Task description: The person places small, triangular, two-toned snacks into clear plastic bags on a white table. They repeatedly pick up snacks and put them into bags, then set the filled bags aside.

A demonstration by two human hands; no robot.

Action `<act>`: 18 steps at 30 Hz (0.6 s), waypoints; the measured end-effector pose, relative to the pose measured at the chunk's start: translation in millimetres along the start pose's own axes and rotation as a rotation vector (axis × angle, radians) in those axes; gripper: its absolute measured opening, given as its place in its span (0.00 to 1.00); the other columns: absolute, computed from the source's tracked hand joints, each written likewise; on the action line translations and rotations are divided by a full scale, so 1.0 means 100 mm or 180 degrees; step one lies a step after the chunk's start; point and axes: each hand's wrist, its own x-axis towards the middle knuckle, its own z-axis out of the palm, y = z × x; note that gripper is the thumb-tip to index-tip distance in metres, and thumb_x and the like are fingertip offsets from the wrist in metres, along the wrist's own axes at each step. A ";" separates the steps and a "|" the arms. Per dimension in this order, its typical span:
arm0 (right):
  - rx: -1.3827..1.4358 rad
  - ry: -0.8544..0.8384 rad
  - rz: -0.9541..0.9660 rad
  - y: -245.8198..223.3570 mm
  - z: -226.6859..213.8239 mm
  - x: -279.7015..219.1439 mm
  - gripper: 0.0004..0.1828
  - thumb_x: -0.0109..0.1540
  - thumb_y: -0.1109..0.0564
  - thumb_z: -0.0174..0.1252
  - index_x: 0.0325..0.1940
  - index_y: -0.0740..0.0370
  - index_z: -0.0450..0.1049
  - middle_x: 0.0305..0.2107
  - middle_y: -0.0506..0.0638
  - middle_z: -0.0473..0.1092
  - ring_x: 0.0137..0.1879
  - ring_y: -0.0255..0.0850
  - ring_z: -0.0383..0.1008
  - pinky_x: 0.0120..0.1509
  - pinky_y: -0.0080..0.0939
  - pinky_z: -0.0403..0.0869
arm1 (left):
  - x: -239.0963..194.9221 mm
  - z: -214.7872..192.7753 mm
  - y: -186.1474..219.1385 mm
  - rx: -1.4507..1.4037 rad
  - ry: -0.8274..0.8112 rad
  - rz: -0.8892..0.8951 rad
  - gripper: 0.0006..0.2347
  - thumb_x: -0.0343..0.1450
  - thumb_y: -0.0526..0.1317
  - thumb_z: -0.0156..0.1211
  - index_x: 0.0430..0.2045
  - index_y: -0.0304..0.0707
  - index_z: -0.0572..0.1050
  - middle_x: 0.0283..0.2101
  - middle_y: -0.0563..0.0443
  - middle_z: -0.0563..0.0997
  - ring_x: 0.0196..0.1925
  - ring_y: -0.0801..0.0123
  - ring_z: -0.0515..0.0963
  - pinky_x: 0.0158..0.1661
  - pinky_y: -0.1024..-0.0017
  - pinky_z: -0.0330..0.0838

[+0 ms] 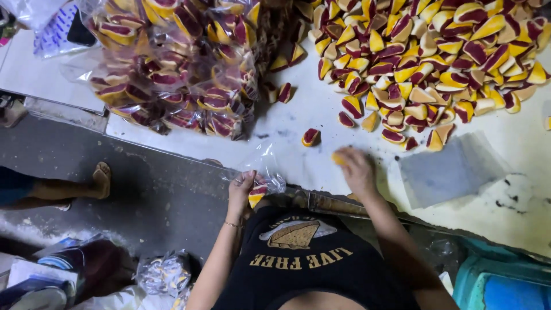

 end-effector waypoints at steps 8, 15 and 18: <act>-0.0214 -0.0019 -0.0992 -0.34 0.07 0.51 0.15 0.66 0.50 0.58 0.58 0.45 0.77 0.51 0.45 0.74 0.57 0.48 0.76 0.62 0.49 0.74 | 0.10 0.08 0.23 0.0185 -0.0343 -0.0149 0.09 0.72 0.38 0.65 0.34 0.27 0.76 0.26 0.38 0.82 0.26 0.60 0.86 0.27 0.71 0.80; -0.0159 -0.0213 -0.0356 -0.46 0.44 1.32 0.16 0.71 0.43 0.53 0.60 0.47 0.75 0.45 0.48 0.76 0.48 0.47 0.81 0.56 0.45 0.79 | 0.31 0.39 0.71 0.0591 -0.1014 -0.0361 0.11 0.73 0.40 0.64 0.36 0.27 0.76 0.30 0.39 0.83 0.29 0.57 0.86 0.32 0.68 0.81; -0.0580 0.0110 -0.0438 -0.41 0.55 1.48 0.18 0.71 0.47 0.54 0.66 0.43 0.73 0.50 0.41 0.72 0.51 0.40 0.79 0.54 0.41 0.80 | 0.44 0.47 0.84 0.0425 -0.1118 -0.0447 0.10 0.72 0.38 0.64 0.35 0.24 0.74 0.27 0.36 0.81 0.29 0.55 0.86 0.30 0.65 0.82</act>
